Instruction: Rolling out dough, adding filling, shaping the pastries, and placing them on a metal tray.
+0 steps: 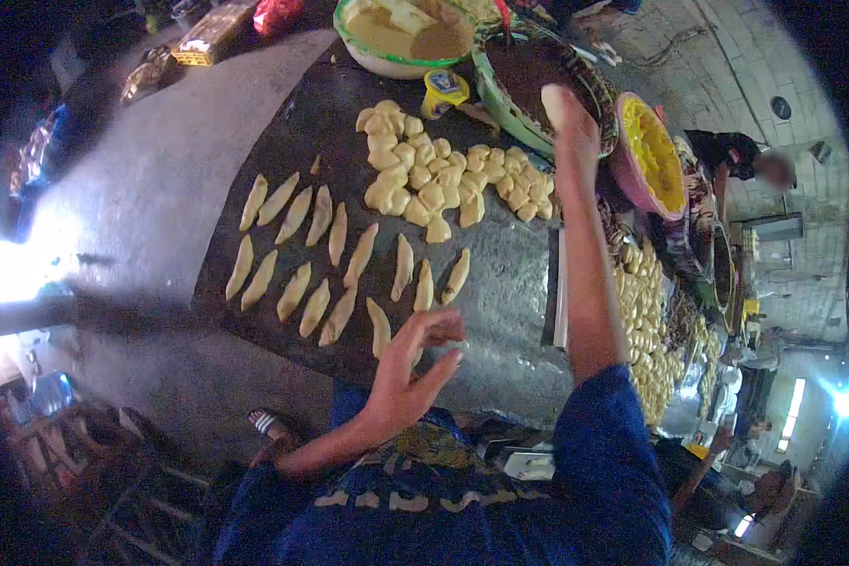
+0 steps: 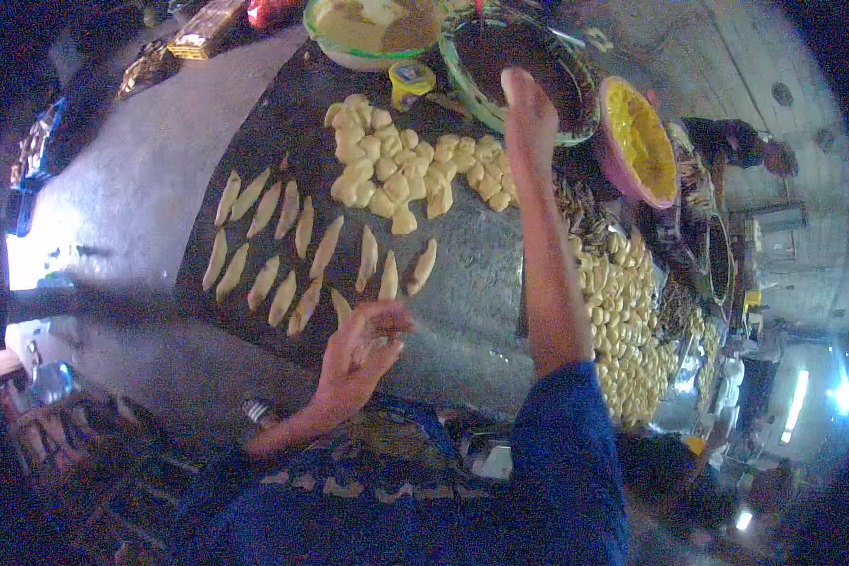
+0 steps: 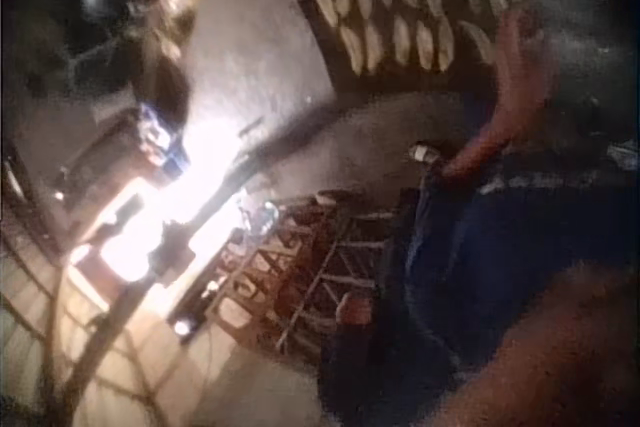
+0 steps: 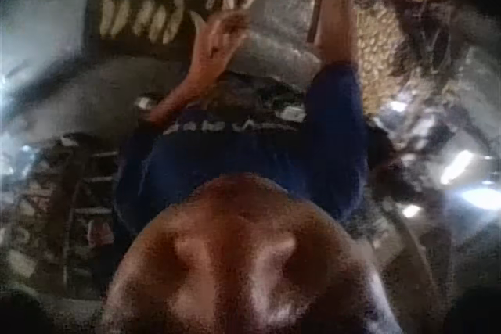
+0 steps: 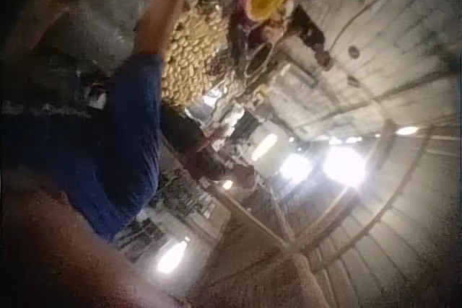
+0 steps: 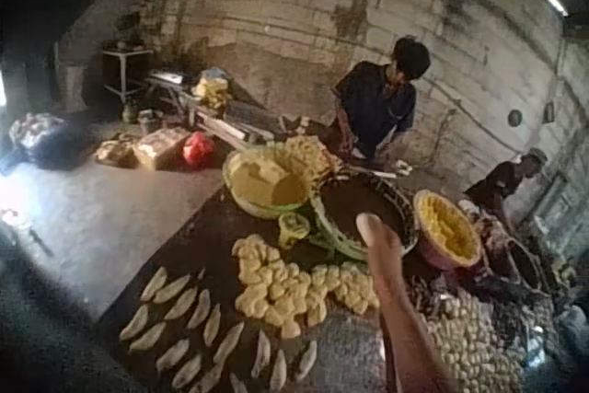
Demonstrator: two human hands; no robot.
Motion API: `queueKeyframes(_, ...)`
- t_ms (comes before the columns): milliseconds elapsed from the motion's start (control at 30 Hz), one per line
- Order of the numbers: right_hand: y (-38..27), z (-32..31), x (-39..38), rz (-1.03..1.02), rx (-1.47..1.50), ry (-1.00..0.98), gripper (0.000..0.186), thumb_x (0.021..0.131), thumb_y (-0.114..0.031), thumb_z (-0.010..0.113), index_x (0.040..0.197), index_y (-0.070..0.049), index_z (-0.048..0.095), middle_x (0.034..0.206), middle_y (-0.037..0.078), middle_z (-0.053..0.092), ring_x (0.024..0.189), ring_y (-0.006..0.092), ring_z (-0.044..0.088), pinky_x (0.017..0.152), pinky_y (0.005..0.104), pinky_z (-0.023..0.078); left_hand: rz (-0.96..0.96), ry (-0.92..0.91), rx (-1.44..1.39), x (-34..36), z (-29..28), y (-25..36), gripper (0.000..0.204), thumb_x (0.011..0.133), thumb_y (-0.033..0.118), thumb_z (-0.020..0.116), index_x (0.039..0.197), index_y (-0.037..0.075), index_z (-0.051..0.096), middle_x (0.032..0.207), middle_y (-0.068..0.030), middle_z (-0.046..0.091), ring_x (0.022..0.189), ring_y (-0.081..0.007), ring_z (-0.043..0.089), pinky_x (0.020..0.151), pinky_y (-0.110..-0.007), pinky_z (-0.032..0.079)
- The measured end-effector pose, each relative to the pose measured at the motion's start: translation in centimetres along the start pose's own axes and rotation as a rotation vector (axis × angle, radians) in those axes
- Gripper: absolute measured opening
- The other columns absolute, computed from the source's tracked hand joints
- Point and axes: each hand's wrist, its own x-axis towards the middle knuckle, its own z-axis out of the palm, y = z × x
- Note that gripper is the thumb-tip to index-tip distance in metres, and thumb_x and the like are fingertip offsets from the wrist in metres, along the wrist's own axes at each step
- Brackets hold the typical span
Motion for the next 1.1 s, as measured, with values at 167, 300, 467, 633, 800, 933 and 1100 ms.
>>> queueKeyframes(167, 6.7, 5.0, 9.6, 0.152, -0.748, -0.588, 0.076, 0.095, -0.061, 0.022, 0.127, 0.0, 0.055, 0.127, 0.03, 0.052, 0.126, 0.04, 0.046, 0.108, 0.0459, 0.033, -0.021, 0.069, 0.198, -0.7, -2.7, -0.1, 0.026, 0.087, 0.004, 0.06, 0.112, -0.001, 0.057, 0.107, -0.0133, 0.063, 0.102, -0.023, 0.062, 0.091, -0.034, 0.047)
queueKeyframes(300, 10.9, 6.3, 12.2, 0.099, -0.673, -0.499, 0.09, 0.091, -0.07, 0.018, 0.112, 0.004, 0.063, 0.114, 0.035, 0.058, 0.116, 0.0478, 0.051, 0.1, 0.0498, 0.037, -0.015, 0.133, 0.178, -0.5, -3.5, -0.5, 0.02, 0.088, 0.003, 0.058, 0.108, -0.001, 0.059, 0.1, -0.013, 0.066, 0.096, -0.0228, 0.064, 0.087, -0.035, 0.049)
queueKeyframes(467, 12.7, 6.1, 14.0, 0.192, -0.792, -0.498, 0.086, 0.091, -0.07, 0.024, 0.115, 0.002, 0.062, 0.113, 0.03, 0.061, 0.115, 0.0399, 0.056, 0.097, 0.0468, 0.04, 0.033, 0.141, 0.272, -0.6, -4.2, -1.0, 0.019, 0.088, 0.004, 0.058, 0.107, 0.0, 0.059, 0.101, -0.0135, 0.066, 0.094, -0.0248, 0.064, 0.084, -0.035, 0.049)
queueKeyframes(633, 12.6, 2.7, 11.5, 0.085, -0.364, -0.473, 0.074, 0.092, -0.065, 0.033, 0.12, -0.002, 0.059, 0.111, 0.021, 0.062, 0.105, 0.0304, 0.059, 0.093, 0.0379, 0.042, 0.038, 0.106, 0.339, 0.2, -3.5, -0.8, 0.015, 0.089, 0.004, 0.058, 0.103, 0.0, 0.061, 0.099, -0.0121, 0.066, 0.089, -0.0205, 0.063, 0.08, -0.031, 0.049)
queueKeyframes(800, 7.0, -2.4, 8.3, 0.234, 0.117, -0.503, 0.054, 0.097, -0.051, 0.041, 0.089, -0.005, 0.069, 0.075, 0.005, 0.067, 0.075, 0.0191, 0.064, 0.074, 0.0356, 0.05, -0.081, 0.044, 0.21, 0.5, -2.8, -0.1, 0.017, 0.092, 0.005, 0.054, 0.106, 0.0, 0.061, 0.1, -0.0072, 0.065, 0.088, -0.0111, 0.058, 0.081, -0.027, 0.045)
queueKeyframes(933, 3.1, -5.6, -3.9, 0.705, 0.814, -0.652, 0.047, 0.095, -0.046, 0.047, 0.088, -0.004, 0.067, 0.078, 0.007, 0.068, 0.074, 0.019, 0.066, 0.071, 0.0341, 0.053, -0.165, 0.081, -0.194, 1.6, -1.2, -1.8, 0.025, 0.095, 0.009, 0.048, 0.116, 0.0, 0.057, 0.115, -0.0082, 0.061, 0.106, -0.0152, 0.056, 0.093, -0.029, 0.042)
queueKeyframes(1100, 1.5, -5.0, -21.7, 0.976, 0.964, -0.873, 0.045, 0.098, -0.043, 0.045, 0.079, -0.006, 0.064, 0.077, 0.007, 0.065, 0.073, 0.0195, 0.063, 0.07, 0.038, 0.05, -0.02, -0.031, 0.53, 1.1, 0.4, -4.1, 0.03, 0.09, 0.012, 0.052, 0.118, 0.001, 0.057, 0.109, -0.0135, 0.065, 0.102, -0.0258, 0.061, 0.088, -0.031, 0.047)
